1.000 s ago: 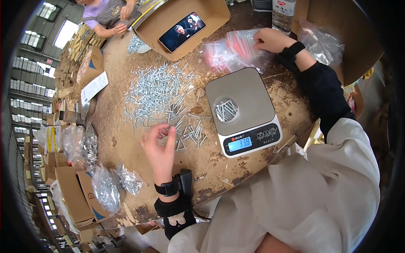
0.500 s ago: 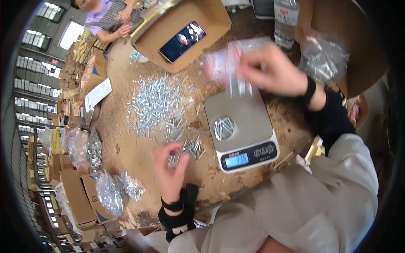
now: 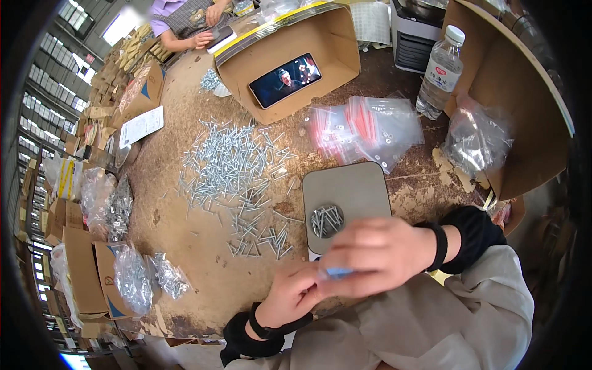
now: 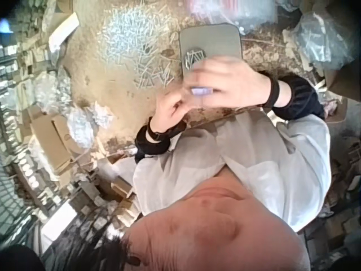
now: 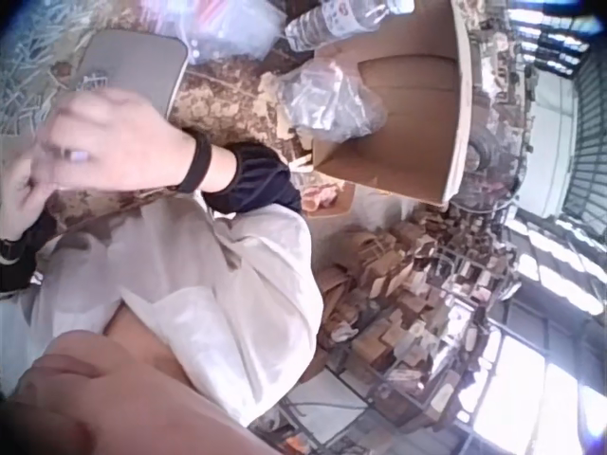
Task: The person repeatedly scoops nails from a table pile onto a digital scale, then transfers them into small plastic bags. They seal each bag and place it aside while continuing the cycle. A smartphone playing a video is visible on the table.
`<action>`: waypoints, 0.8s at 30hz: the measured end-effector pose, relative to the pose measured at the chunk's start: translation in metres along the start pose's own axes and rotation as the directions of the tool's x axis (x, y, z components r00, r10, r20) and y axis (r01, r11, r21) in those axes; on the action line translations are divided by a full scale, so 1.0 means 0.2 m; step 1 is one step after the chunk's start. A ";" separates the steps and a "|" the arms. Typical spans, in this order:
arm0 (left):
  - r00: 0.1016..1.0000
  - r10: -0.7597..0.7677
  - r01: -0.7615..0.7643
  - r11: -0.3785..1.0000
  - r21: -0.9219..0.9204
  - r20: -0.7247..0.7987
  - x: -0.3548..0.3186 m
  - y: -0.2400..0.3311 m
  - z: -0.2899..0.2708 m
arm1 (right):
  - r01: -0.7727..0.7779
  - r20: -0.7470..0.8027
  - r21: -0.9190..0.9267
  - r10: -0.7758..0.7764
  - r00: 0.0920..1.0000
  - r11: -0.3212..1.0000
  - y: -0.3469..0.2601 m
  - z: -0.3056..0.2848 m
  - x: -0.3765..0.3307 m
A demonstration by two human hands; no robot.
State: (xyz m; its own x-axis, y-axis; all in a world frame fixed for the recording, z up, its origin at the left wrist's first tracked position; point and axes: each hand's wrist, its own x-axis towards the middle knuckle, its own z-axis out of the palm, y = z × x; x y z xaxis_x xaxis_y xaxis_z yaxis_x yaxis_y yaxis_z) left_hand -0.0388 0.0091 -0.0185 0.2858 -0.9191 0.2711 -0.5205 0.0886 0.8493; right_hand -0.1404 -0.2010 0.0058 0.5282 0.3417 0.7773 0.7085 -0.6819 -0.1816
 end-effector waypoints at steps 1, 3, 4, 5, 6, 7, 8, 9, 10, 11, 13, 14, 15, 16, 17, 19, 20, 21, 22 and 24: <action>1.000 -0.011 0.011 0.997 -0.072 0.003 -0.01 -0.01 0.01 | 0.047 0.009 -0.011 -0.047 0.999 0.999 -0.01 0.01 0.00; 0.999 -0.029 0.031 0.976 -0.217 0.015 -0.02 -0.03 0.05 | 0.139 0.030 -0.034 -0.138 0.990 0.990 -0.02 0.03 -0.03; 0.995 -0.064 0.082 0.958 -0.274 0.073 -0.05 -0.06 0.06 | 0.149 0.006 -0.063 -0.149 0.989 0.987 -0.03 0.05 -0.04; 0.993 -0.073 0.098 0.951 -0.294 0.096 -0.06 -0.06 0.06 | 0.153 0.008 -0.051 -0.153 0.988 0.987 -0.03 0.05 -0.04; 0.989 -0.077 0.112 0.943 -0.315 0.123 -0.05 -0.05 0.06 | 0.155 0.012 -0.045 -0.154 0.988 0.987 -0.03 0.05 -0.04; 0.985 -0.080 0.127 0.934 -0.335 0.151 -0.04 -0.04 0.05 | 0.156 0.015 -0.038 -0.156 0.988 0.987 -0.03 0.05 -0.04; 0.980 -0.119 0.174 0.904 -0.391 0.161 -0.04 -0.04 0.06 | 0.166 0.077 -0.060 -0.162 0.984 0.984 -0.04 0.04 -0.04; 0.972 -0.155 0.220 0.867 -0.447 0.177 -0.05 -0.03 0.07 | 0.176 0.140 -0.083 -0.163 0.977 0.981 -0.04 0.02 -0.04; 0.963 -0.188 0.261 0.822 -0.506 0.191 -0.04 -0.02 0.07 | 0.187 0.203 -0.105 -0.163 0.966 0.977 -0.04 0.01 -0.04; 0.954 -0.223 0.299 0.773 -0.559 0.202 -0.04 -0.01 0.07 | 0.204 0.210 -0.117 -0.176 0.962 0.972 -0.04 0.00 -0.03; 0.932 -0.280 0.361 0.650 -0.669 0.230 -0.01 0.02 0.08 | 0.234 0.230 -0.143 -0.197 0.953 0.962 -0.05 -0.01 -0.02; 0.941 -0.275 0.334 0.658 -0.675 0.198 -0.02 0.00 0.09 | 0.239 0.214 -0.137 -0.207 0.955 0.961 -0.04 0.00 -0.02; 0.947 -0.277 0.313 0.667 -0.676 0.166 -0.03 -0.01 0.09 | 0.243 0.188 -0.128 -0.217 0.958 0.962 -0.04 0.02 -0.03; 0.947 -0.296 0.298 0.666 -0.684 0.125 -0.04 -0.03 0.08 | 0.247 0.162 -0.118 -0.227 0.960 0.962 -0.03 0.03 -0.04; 0.946 -0.314 0.282 0.665 -0.691 0.084 -0.05 -0.04 0.07 | 0.247 0.180 -0.119 -0.224 0.958 0.962 -0.03 0.02 -0.04; 0.925 -0.381 0.259 0.640 -0.723 -0.006 -0.05 -0.07 0.01 | 0.242 0.220 -0.126 -0.211 0.953 0.962 -0.04 0.01 -0.04; 0.939 -0.343 0.270 0.768 -0.581 -0.017 -0.03 -0.05 -0.02 | 0.206 0.212 -0.106 -0.180 0.960 0.973 -0.04 0.00 -0.04; 0.961 -0.275 0.225 0.782 -0.581 0.001 -0.04 -0.07 -0.03 | 0.174 0.208 -0.082 -0.154 0.966 0.981 -0.05 0.00 -0.05; 0.978 -0.206 0.178 0.794 -0.582 0.018 -0.05 -0.09 -0.03 | 0.141 0.205 -0.057 -0.127 0.971 0.988 -0.05 0.00 -0.05; 0.986 -0.165 0.138 0.777 -0.615 0.013 -0.04 -0.07 -0.01 | 0.133 0.196 -0.027 -0.125 0.973 0.991 -0.05 0.02 -0.05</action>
State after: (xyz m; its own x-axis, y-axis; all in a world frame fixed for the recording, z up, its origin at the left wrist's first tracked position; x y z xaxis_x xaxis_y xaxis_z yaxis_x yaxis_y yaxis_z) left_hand -0.0323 0.0165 -0.0317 0.3570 -0.9262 0.1216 0.1296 0.1780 0.9755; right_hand -0.1502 -0.1945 -0.0024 0.5173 0.5444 0.6603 0.7593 -0.6479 -0.0606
